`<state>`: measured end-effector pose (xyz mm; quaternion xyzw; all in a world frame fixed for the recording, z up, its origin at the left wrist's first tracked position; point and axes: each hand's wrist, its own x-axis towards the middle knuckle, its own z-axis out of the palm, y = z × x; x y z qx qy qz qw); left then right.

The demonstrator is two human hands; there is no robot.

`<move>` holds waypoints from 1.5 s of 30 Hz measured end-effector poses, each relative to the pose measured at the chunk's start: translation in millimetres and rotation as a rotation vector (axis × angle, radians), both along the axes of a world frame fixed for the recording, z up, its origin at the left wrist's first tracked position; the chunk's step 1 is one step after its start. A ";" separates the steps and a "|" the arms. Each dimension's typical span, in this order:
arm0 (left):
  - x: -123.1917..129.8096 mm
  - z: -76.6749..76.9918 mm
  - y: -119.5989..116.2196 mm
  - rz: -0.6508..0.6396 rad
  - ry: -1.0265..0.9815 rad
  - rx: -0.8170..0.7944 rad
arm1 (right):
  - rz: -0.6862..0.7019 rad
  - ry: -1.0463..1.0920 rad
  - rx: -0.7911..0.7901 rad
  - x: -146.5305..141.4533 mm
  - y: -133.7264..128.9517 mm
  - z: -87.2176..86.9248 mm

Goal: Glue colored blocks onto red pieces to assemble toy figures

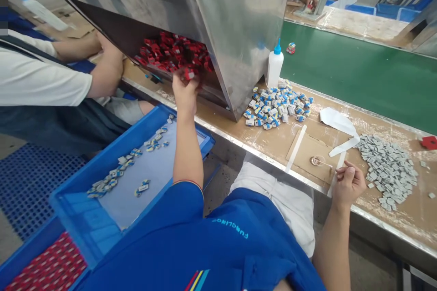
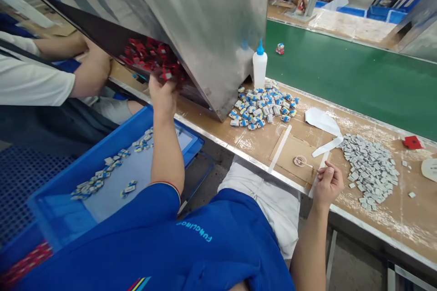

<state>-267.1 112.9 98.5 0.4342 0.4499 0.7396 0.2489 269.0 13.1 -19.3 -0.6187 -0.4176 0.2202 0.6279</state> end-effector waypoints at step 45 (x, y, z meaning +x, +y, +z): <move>276.8 -108.1 -71.7 -0.980 -0.132 -0.623 | 0.201 -0.082 0.008 -9.5 -19.3 -1.4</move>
